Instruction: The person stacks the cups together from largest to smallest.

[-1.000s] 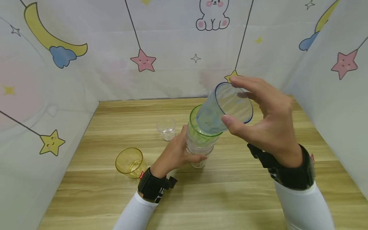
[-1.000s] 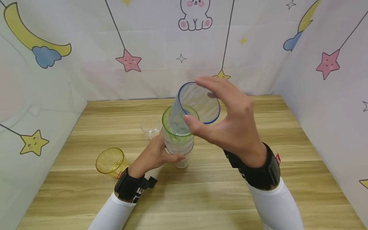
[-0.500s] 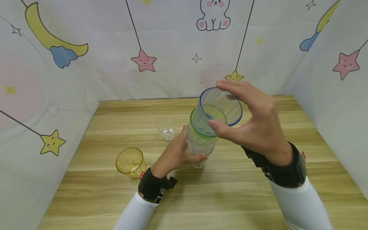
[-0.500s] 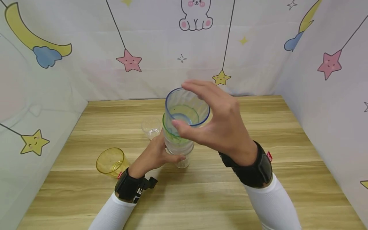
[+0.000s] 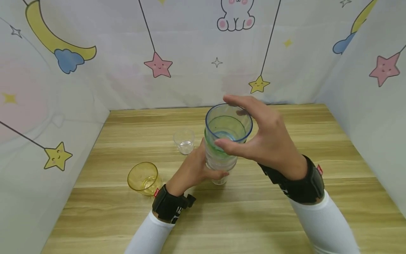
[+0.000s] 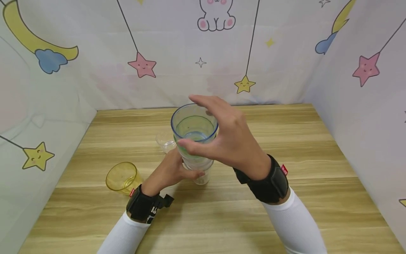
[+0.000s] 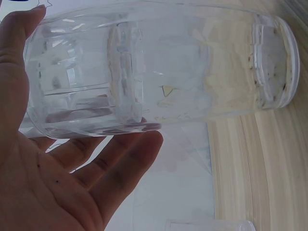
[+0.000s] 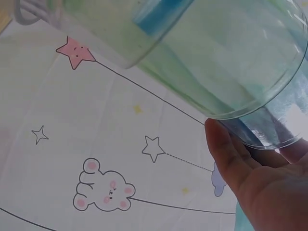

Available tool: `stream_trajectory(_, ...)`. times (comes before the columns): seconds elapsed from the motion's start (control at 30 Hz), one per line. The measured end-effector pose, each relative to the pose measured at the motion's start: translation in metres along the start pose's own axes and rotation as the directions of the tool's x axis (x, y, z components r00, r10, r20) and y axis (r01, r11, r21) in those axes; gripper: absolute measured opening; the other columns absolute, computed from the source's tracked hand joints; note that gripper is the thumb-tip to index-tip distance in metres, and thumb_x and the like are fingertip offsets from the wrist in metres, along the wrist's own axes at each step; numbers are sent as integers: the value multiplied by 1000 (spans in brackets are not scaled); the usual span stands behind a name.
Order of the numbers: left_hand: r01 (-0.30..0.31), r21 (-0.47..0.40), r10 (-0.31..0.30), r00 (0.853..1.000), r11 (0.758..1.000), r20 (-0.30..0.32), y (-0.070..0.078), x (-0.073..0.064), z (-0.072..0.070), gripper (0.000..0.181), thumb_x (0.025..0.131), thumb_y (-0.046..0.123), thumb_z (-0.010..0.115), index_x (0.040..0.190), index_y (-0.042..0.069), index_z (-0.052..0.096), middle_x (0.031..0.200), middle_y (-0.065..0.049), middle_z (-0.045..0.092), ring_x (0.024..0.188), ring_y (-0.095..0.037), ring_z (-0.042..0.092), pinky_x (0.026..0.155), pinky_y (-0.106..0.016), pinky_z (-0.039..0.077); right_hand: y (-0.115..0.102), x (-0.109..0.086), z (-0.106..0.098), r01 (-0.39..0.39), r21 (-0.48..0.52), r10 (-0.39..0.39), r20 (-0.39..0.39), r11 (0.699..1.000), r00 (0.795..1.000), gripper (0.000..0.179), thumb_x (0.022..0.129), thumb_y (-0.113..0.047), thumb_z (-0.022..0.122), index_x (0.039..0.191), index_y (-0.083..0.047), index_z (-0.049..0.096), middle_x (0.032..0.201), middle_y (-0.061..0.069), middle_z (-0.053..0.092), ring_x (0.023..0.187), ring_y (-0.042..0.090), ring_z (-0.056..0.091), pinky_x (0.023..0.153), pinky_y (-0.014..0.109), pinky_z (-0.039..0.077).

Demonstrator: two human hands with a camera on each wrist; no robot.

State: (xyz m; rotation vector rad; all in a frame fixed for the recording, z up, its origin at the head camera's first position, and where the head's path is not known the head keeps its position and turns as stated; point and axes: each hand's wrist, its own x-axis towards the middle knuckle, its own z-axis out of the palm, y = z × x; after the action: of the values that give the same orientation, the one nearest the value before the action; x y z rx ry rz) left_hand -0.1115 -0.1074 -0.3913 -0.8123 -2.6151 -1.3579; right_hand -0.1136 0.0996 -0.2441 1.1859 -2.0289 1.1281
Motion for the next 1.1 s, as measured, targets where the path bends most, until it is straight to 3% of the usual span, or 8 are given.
stream_trajectory(0.13,0,5,0,1000,1000,0,1,1,0,108,72,34,91,154,25,22,123,2,63,107,-13,62,90,-37,51,2,-1,1,-23,44,23,10,999,1000,82,83,-60,74,134,3,60,129,8,65,114,22,63,89,35,51)
stream_trajectory(0.33,1,25,-1,1000,1000,2,1,-1,-2,105,72,35,92,153,23,25,122,1,64,106,-14,63,90,-37,52,7,-7,8,-110,204,106,30,973,994,85,78,-44,86,145,-2,51,135,9,62,117,25,61,94,36,51)
stream_trajectory(0.6,18,26,-19,999,999,35,5,-4,-7,101,75,37,91,153,25,27,131,4,58,113,-13,60,93,-38,51,15,-20,18,-239,404,222,89,883,971,102,77,-38,89,157,-11,34,139,10,59,121,27,59,101,39,46)
stream_trajectory(0.77,46,28,-48,997,999,59,8,-6,-9,103,78,43,87,156,31,20,135,4,56,116,-12,59,96,-37,49,20,-28,25,-293,466,279,101,835,955,94,76,-36,90,152,-8,42,138,13,59,121,29,59,99,39,48)
stream_trajectory(0.9,56,55,-60,995,997,79,13,-9,-11,102,80,47,84,155,34,16,134,3,58,116,-11,59,95,-36,49,26,-36,31,-335,485,316,123,808,941,88,75,-43,89,146,-9,49,133,9,61,120,29,58,97,37,50)
stream_trajectory(1.1,31,105,-40,995,994,87,22,-15,-17,101,86,44,79,158,35,9,135,5,58,121,-8,56,99,-34,47,37,-47,42,-340,519,306,154,784,940,95,75,-53,86,147,-11,43,134,12,57,122,32,55,101,45,47)
